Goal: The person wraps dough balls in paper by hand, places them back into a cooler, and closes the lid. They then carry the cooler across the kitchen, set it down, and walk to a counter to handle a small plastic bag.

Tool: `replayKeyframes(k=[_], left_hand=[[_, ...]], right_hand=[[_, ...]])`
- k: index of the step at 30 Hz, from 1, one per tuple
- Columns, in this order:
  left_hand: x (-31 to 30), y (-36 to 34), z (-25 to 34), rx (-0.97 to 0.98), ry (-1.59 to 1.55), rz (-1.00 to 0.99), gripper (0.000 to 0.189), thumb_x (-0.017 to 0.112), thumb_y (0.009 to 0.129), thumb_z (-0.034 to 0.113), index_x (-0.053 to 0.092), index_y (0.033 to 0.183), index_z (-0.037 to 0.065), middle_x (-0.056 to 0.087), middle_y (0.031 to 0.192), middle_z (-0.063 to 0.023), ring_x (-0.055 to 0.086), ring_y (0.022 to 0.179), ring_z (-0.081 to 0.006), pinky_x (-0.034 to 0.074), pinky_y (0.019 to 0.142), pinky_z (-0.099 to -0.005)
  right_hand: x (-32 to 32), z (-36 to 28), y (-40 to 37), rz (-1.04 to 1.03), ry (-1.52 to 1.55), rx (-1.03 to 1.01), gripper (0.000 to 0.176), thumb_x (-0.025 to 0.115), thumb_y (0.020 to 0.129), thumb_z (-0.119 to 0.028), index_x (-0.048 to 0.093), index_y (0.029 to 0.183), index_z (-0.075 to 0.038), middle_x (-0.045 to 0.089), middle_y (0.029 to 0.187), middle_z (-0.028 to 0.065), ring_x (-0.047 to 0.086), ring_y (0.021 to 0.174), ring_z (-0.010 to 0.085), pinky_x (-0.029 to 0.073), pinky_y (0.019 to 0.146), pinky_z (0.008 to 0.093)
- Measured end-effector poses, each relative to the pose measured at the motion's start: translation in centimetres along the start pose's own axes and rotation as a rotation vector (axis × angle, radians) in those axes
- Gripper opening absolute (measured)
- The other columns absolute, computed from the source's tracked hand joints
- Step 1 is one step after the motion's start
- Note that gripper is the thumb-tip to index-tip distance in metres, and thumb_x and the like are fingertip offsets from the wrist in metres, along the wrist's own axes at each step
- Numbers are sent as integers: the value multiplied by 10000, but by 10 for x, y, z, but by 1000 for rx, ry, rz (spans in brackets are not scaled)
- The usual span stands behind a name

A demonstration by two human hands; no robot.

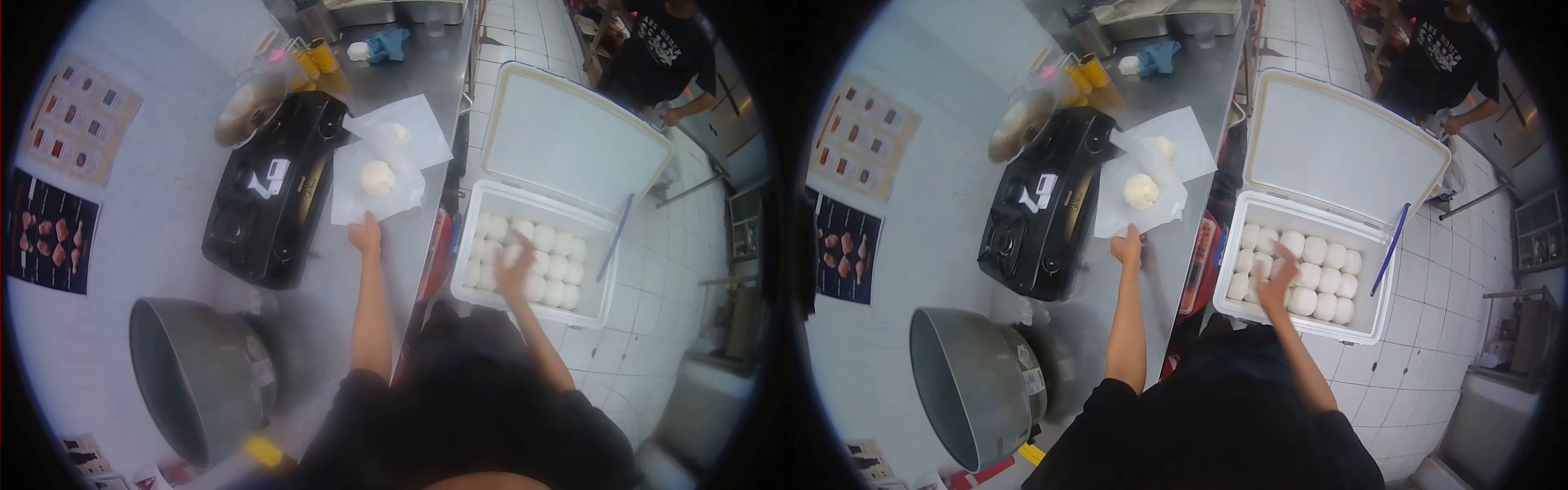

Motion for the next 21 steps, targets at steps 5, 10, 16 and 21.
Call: replayKeyframes(k=[5, 10, 16, 21], left_hand=[[-80, -75, -15, -172, -341, -300, 368, 646, 862, 236, 580, 978, -106, 681, 808, -156, 643, 578, -152, 493, 497, -267], [-131, -126, -96, -255, -441, -436, 492, 696, 833, 286, 533, 1066, -116, 668, 904, -182, 669, 660, -219, 511, 536, -293], [-220, -198, -49, 853, 229, 260, 616, 771, 725, 278, 494, 1232, 66, 543, 1230, -201, 469, 1221, -316, 324, 993, -515], [-227, -146, -83, 990, 550, -93, 249, 701, 756, 202, 656, 998, 166, 583, 1226, -50, 463, 1222, -256, 270, 1003, -527]], right_hand=[[74, -116, -2, -596, 47, -429, 697, 716, 677, -110, 425, 1309, -141, 355, 1453, 80, 273, 1378, 309, 181, 1109, 474], [111, -75, -40, -716, -15, -702, 535, 523, 705, 28, 502, 1228, -78, 502, 1337, 55, 397, 1306, 231, 265, 1093, 441], [74, -65, -62, -895, 216, -716, 468, 511, 634, 102, 577, 1083, -14, 610, 1185, 85, 518, 1189, 246, 373, 1041, 414], [51, -81, -41, -1074, 328, -423, 419, 494, 731, 136, 518, 1123, -9, 646, 1122, 103, 598, 1079, 287, 465, 928, 388]])
Point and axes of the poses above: each hand's wrist, its own y-axis towards the middle knuckle, its own x-axis out of the palm, z = x × y, the point moved 1 cm from there along y, towards the middle knuckle
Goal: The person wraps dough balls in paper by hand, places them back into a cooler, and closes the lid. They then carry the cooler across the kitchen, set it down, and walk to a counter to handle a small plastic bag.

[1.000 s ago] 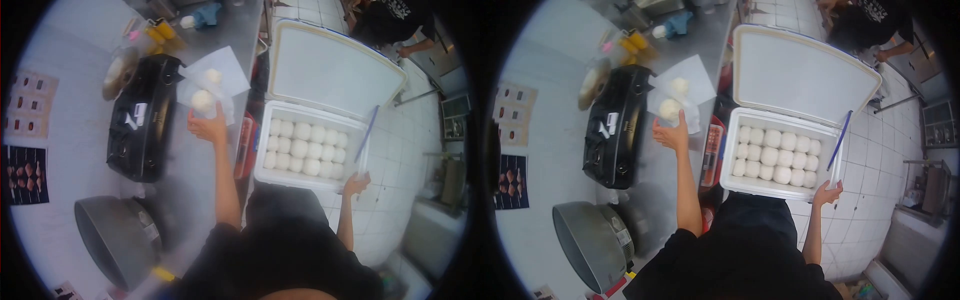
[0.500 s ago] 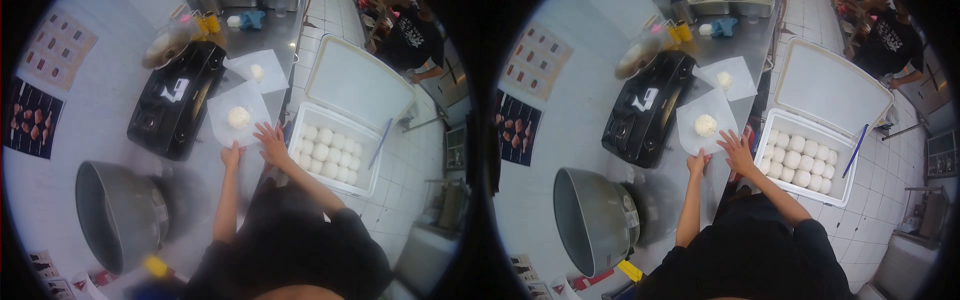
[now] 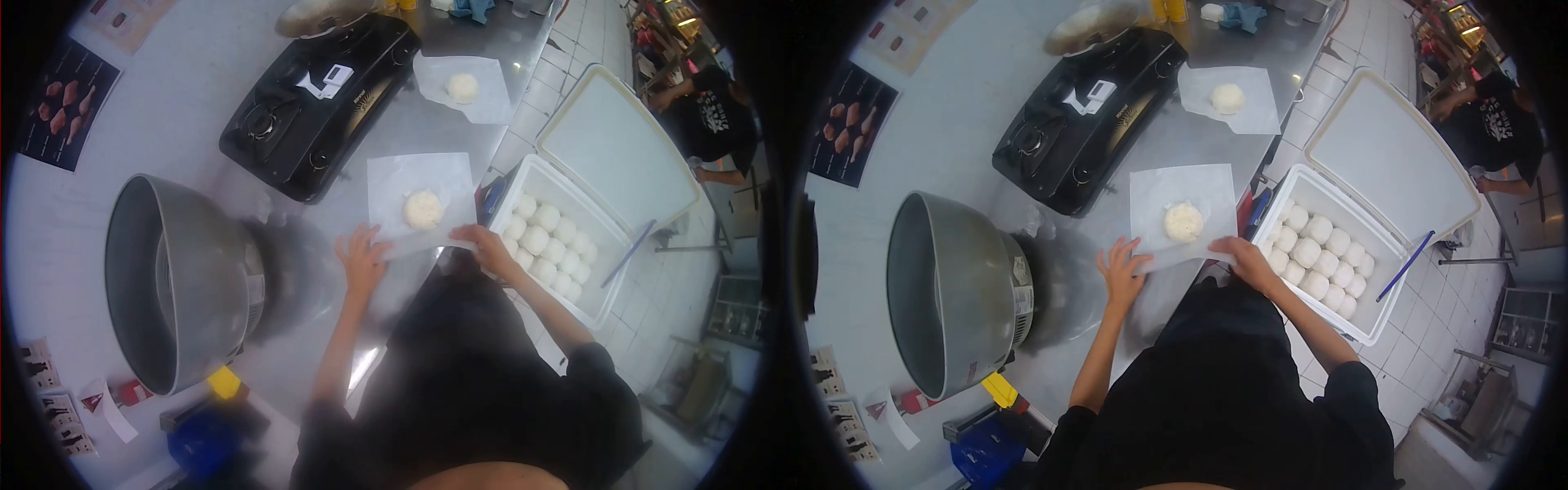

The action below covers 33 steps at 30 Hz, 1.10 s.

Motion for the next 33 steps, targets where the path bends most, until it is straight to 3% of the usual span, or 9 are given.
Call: replayKeyframes(k=[4, 6, 7, 9, 12, 18, 24, 31, 33], left_hand=[[21, 25, -26, -29, -417, 170, 103, 680, 809, 128, 671, 905, 92, 651, 1040, -54, 581, 1018, -195, 380, 927, -383], [39, 31, -29, -573, -758, -61, 103, 602, 903, 138, 633, 886, 42, 640, 865, -24, 561, 794, -89, 421, 767, -246], [48, 34, -25, -574, -756, -61, 103, 602, 903, 138, 633, 886, 42, 640, 865, -24, 561, 794, -89, 421, 767, -246], [63, 41, -14, -622, -1068, 231, 232, 517, 969, 186, 598, 862, -4, 591, 797, 5, 477, 725, -38, 391, 646, -194], [74, 45, -11, -628, -791, 322, 278, 482, 986, 206, 575, 851, -18, 557, 740, 14, 458, 698, -35, 381, 624, -202], [61, 51, -5, -802, -705, 338, 356, 511, 972, 232, 533, 718, -15, 468, 602, 22, 375, 588, -40, 321, 511, -238], [50, 60, -4, -820, -575, 293, 374, 525, 960, 235, 515, 697, -31, 440, 527, -3, 357, 523, -48, 305, 480, -258], [50, 63, -12, -842, -464, 285, 340, 534, 949, 240, 542, 736, -24, 507, 513, -43, 410, 480, -100, 358, 499, -284], [45, 65, -14, -928, -529, 256, 228, 524, 938, 193, 582, 853, -11, 625, 717, -98, 561, 639, -196, 437, 642, -341]], right_hand=[[-15, -11, 22, 105, 258, 213, 266, 504, 866, 69, 469, 1115, -18, 678, 1026, 123, 647, 975, 252, 486, 859, 316], [-4, 0, 36, 390, 609, 237, 188, 526, 927, -22, 441, 1095, -29, 682, 894, 108, 653, 871, 170, 482, 782, 250], [2, 5, 44, 389, 611, 237, 188, 526, 927, -22, 441, 1095, -29, 682, 894, 108, 653, 871, 170, 482, 782, 250], [11, 13, 57, 612, 705, 304, 190, 558, 918, -39, 453, 1077, -40, 654, 822, 86, 609, 798, 103, 449, 688, 216], [20, 19, 67, 658, 633, 367, 206, 568, 918, -80, 463, 1093, -55, 614, 827, 52, 583, 767, 96, 440, 707, 206], [34, 38, 73, 873, 490, 348, 209, 583, 906, -70, 469, 1081, -52, 554, 694, 8, 530, 650, 58, 361, 592, 190], [33, 36, 76, 808, 572, 482, 205, 583, 906, -73, 471, 1076, -47, 631, 735, 56, 563, 680, 71, 383, 595, 192], [29, 25, 83, 812, 579, 438, 196, 583, 916, -93, 468, 1066, -40, 652, 769, 95, 583, 687, 87, 407, 589, 192], [26, 29, 82, 733, 529, 471, 190, 584, 919, -103, 473, 1058, -37, 651, 768, 96, 592, 709, 91, 426, 606, 196]])
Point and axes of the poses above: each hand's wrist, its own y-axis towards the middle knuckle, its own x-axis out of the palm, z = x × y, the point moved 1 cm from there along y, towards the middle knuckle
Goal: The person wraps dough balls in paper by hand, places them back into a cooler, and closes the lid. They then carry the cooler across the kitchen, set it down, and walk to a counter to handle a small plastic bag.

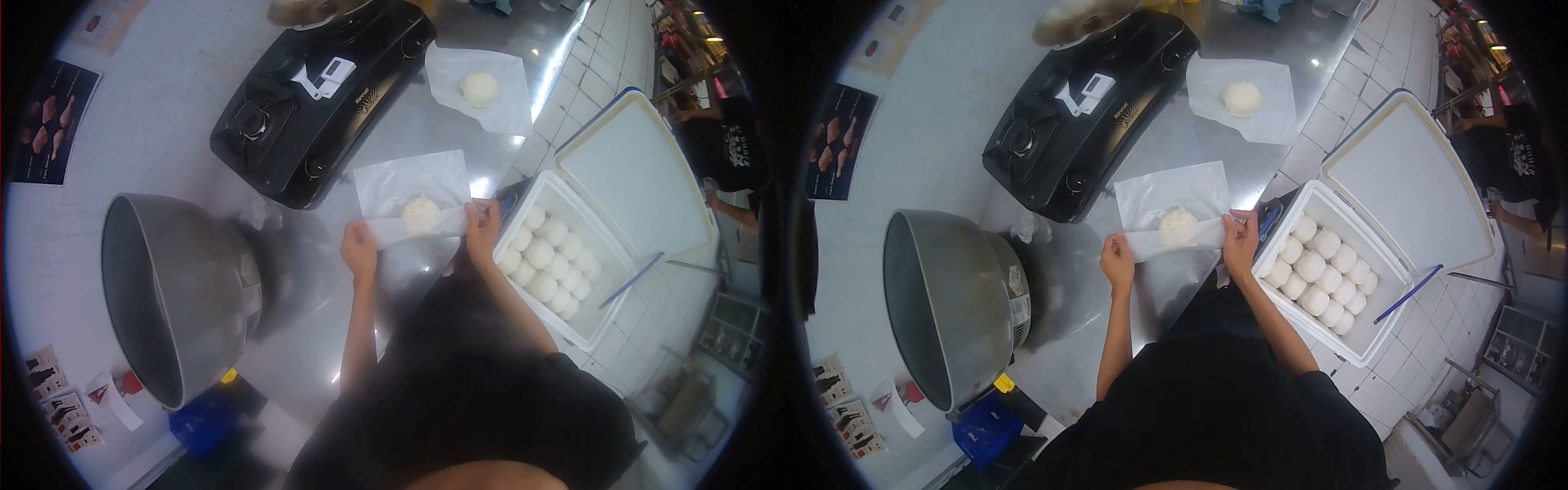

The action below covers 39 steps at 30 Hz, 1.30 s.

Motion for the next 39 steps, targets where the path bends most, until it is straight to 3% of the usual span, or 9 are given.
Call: replayKeyframes(k=[3, 7, 16, 20, 24, 28, 30, 34, 39], left_hand=[[-1, -25, 25, 408, 155, 344, 177, 518, 909, 135, 581, 1014, 6, 616, 1071, -166, 578, 962, -300, 424, 871, -422], [10, -86, 31, 912, 452, -331, 513, 530, 870, 143, 414, 1350, 1, 387, 1408, -219, 342, 1335, -331, 250, 1087, -493], [20, -77, 43, 794, 571, -413, 690, 569, 854, 290, 308, 1426, 5, 304, 1483, -169, 268, 1392, -267, 184, 1112, -503], [19, -73, 45, 824, 607, -394, 689, 576, 851, 308, 325, 1423, 17, 325, 1476, -153, 285, 1384, -252, 187, 1112, -502], [19, -72, 49, 822, 605, -367, 665, 576, 852, 297, 347, 1415, 28, 356, 1461, -139, 304, 1374, -236, 188, 1113, -503], [21, -72, 50, 813, 624, -348, 639, 564, 859, 282, 360, 1409, 28, 368, 1454, -134, 317, 1367, -232, 182, 1115, -503], [21, -73, 52, 807, 645, -350, 634, 555, 861, 286, 362, 1408, 29, 369, 1454, -132, 322, 1364, -231, 181, 1115, -505], [19, -72, 54, 824, 679, -319, 615, 531, 867, 291, 374, 1404, 36, 379, 1450, -122, 336, 1356, -223, 179, 1114, -514], [23, -74, 52, 802, 630, -288, 601, 533, 860, 280, 392, 1395, 43, 397, 1439, -112, 343, 1352, -210, 173, 1111, -531]], right_hand=[[0, 3, 2, -27, 41, 2, 182, 591, 918, -108, 481, 1043, -35, 646, 776, 94, 584, 707, 85, 434, 621, 196], [-3, 0, 0, -35, 24, 4, 168, 595, 916, -109, 494, 1028, -35, 640, 785, 88, 578, 701, 83, 437, 630, 197], [-7, -13, 3, -70, -277, 129, 223, 641, 866, -137, 517, 1027, -46, 651, 781, 114, 601, 717, 161, 436, 658, 282], [16, -42, 41, -198, -801, -443, 360, 654, 751, -119, 533, 1086, -67, 607, 1069, 113, 521, 1027, 340, 396, 849, 434], [61, -40, 113, -507, -826, -787, 604, 747, 657, -99, 483, 1199, -134, 533, 1178, 138, 455, 1121, 342, 422, 873, 447], [87, -32, 158, -854, -901, -668, 692, 778, 603, -64, 456, 1207, -169, 551, 1101, 152, 500, 1077, 346, 448, 837, 441], [94, -35, 169, -1190, -757, -273, 707, 776, 584, -34, 445, 1195, -166, 570, 990, 156, 573, 926, 338, 473, 790, 429], [107, -49, 174, -1286, -973, -358, 588, 736, 632, -25, 466, 1143, -129, 553, 859, 111, 578, 835, 286, 474, 752, 391], [96, -66, 155, -1346, -680, -200, 394, 639, 739, -19, 473, 1092, -72, 624, 817, 98, 613, 741, 252, 492, 695, 343]])
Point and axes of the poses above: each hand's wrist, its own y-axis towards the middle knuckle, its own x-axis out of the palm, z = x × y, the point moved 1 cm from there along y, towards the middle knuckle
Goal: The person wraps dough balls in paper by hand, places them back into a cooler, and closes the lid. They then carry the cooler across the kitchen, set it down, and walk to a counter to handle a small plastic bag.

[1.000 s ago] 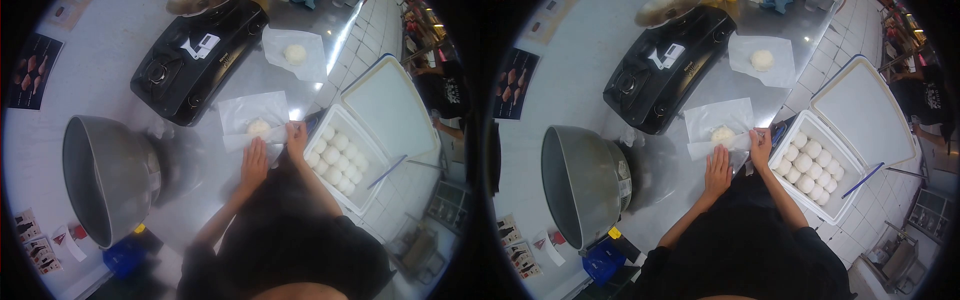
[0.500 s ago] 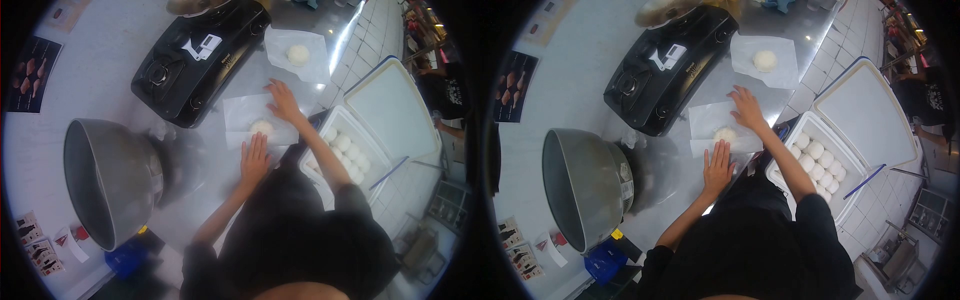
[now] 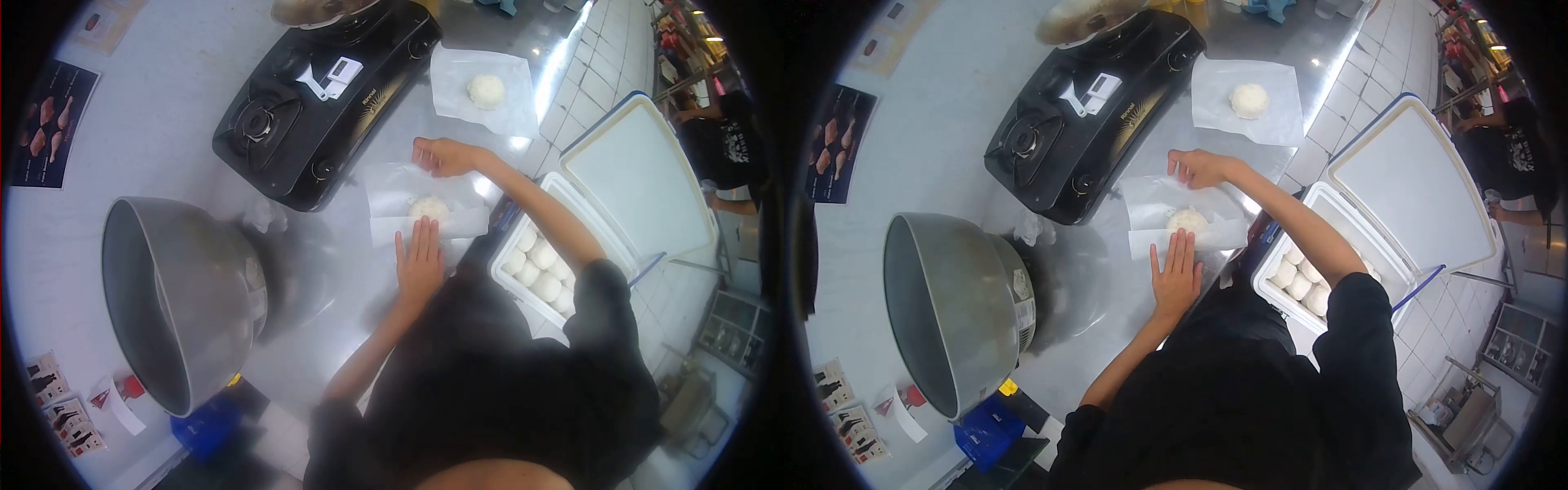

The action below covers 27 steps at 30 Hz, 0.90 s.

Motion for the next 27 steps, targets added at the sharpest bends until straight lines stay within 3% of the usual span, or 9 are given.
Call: replayKeyframes(k=[4, 6, 10, 15, 20, 23, 25, 26, 27], left_hand=[[-1, 0, 0, -9, -26, 23, 592, 533, 859, 277, 403, 1388, 45, 406, 1433, -111, 357, 1343, -209, 172, 1106, -543], [0, 0, 0, -14, -29, 35, 592, 536, 857, 277, 407, 1386, 45, 418, 1423, -111, 364, 1338, -213, 175, 1105, -545], [5, -3, 2, -6, -31, 77, 594, 548, 846, 273, 419, 1375, 38, 471, 1366, -118, 397, 1311, -238, 188, 1100, -549], [12, -8, 4, -20, -63, 88, 583, 561, 835, 256, 434, 1350, 15, 496, 1318, -148, 425, 1276, -274, 204, 1092, -556], [18, -13, 1, -14, -75, 101, 544, 558, 837, 218, 453, 1328, 8, 492, 1311, -170, 436, 1260, -286, 211, 1092, -553], [22, -19, -13, -18, -247, 140, 455, 555, 820, 121, 521, 1265, 30, 492, 1319, -138, 459, 1228, -290, 232, 1080, -547], [14, -24, -27, -24, -458, 270, 368, 578, 790, 58, 609, 1155, 89, 543, 1256, -85, 481, 1190, -269, 297, 1039, -506], [13, -23, -29, -23, -455, 274, 368, 578, 790, 58, 609, 1155, 89, 543, 1256, -85, 481, 1190, -269, 297, 1039, -506], [-4, -14, -26, -69, -242, 352, 338, 592, 774, 40, 633, 1101, 117, 574, 1196, -63, 509, 1144, -248, 333, 1002, -473]], right_hand=[[17, -17, -27, 95, 121, -28, 335, 589, 779, 12, 471, 1083, -67, 665, 794, 101, 653, 761, 256, 503, 698, 331], [29, -26, -40, 156, 89, -171, 314, 542, 816, 36, 455, 1100, -65, 693, 840, 121, 678, 803, 265, 507, 705, 334], [69, -46, -72, 226, 55, -74, 286, 519, 840, 34, 448, 1100, -62, 698, 878, 123, 679, 882, 266, 512, 735, 350], [117, -41, -91, 568, 83, -59, 281, 501, 827, 62, 425, 1087, -8, 652, 1052, 183, 645, 963, 322, 526, 807, 371], [145, -20, -97, 710, -36, -164, 255, 462, 848, 64, 442, 1101, 32, 618, 1145, 189, 610, 1051, 315, 516, 850, 361], [151, -22, -100, 773, -106, -223, 246, 435, 864, 55, 459, 1108, 41, 622, 1150, 168, 589, 1091, 312, 493, 901, 369], [154, -19, -100, 801, -171, -246, 245, 424, 872, 44, 467, 1113, 43, 624, 1159, 148, 579, 1111, 309, 473, 942, 378], [155, -18, -100, 812, -256, -279, 252, 426, 879, 25, 476, 1126, 41, 622, 1171, 130, 562, 1134, 306, 441, 983, 390], [156, -17, -99, 823, -339, -311, 261, 427, 886, 7, 485, 1138, 40, 620, 1183, 112, 546, 1157, 303, 410, 1025, 403]])
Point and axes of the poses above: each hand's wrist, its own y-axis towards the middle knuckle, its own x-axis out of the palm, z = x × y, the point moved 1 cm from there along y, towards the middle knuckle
